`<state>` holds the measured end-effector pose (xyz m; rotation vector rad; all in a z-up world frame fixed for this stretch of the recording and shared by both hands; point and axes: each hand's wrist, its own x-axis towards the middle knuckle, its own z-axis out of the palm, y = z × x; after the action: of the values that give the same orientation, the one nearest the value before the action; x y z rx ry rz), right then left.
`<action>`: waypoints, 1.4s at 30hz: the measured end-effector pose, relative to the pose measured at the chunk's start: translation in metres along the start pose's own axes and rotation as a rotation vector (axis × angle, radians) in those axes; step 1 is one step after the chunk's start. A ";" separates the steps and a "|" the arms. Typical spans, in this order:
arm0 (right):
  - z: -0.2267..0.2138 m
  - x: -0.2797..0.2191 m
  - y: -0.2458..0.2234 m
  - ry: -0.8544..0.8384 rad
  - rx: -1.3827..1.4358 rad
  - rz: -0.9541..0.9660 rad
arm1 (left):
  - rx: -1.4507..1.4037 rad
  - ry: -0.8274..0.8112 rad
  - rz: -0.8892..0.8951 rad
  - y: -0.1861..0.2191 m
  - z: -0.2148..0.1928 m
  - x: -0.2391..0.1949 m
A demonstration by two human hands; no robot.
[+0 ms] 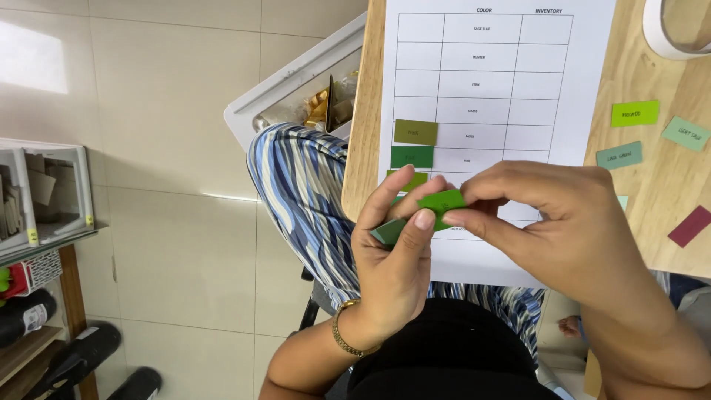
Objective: Applying adhesive to colored paper swatches and placing them onto a printed chart template.
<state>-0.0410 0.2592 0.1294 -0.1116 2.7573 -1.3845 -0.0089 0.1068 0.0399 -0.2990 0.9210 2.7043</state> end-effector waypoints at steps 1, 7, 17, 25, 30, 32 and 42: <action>0.001 0.000 0.003 0.000 0.017 0.015 | -0.002 0.064 -0.027 -0.002 -0.002 -0.001; -0.041 -0.015 0.057 0.138 0.065 0.180 | -0.141 0.063 0.084 0.009 -0.018 0.009; -0.035 0.011 0.062 0.174 0.124 0.303 | -0.102 0.386 -0.082 0.040 -0.048 0.021; -0.023 0.041 0.054 0.041 0.052 0.270 | -0.163 0.355 -0.151 0.044 -0.060 0.024; 0.002 0.071 0.065 -0.058 -0.080 0.232 | -0.184 0.282 -0.158 0.045 -0.064 0.023; 0.010 0.080 0.068 -0.095 -0.117 0.244 | -0.196 0.265 -0.148 0.045 -0.063 0.023; 0.041 0.077 0.084 0.003 -0.406 -0.040 | -0.257 0.120 -0.152 0.046 -0.059 0.021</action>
<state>-0.1174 0.2696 0.0366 -0.1811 3.0108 -0.8115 -0.0369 0.0388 0.0145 -0.5647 0.5529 2.6843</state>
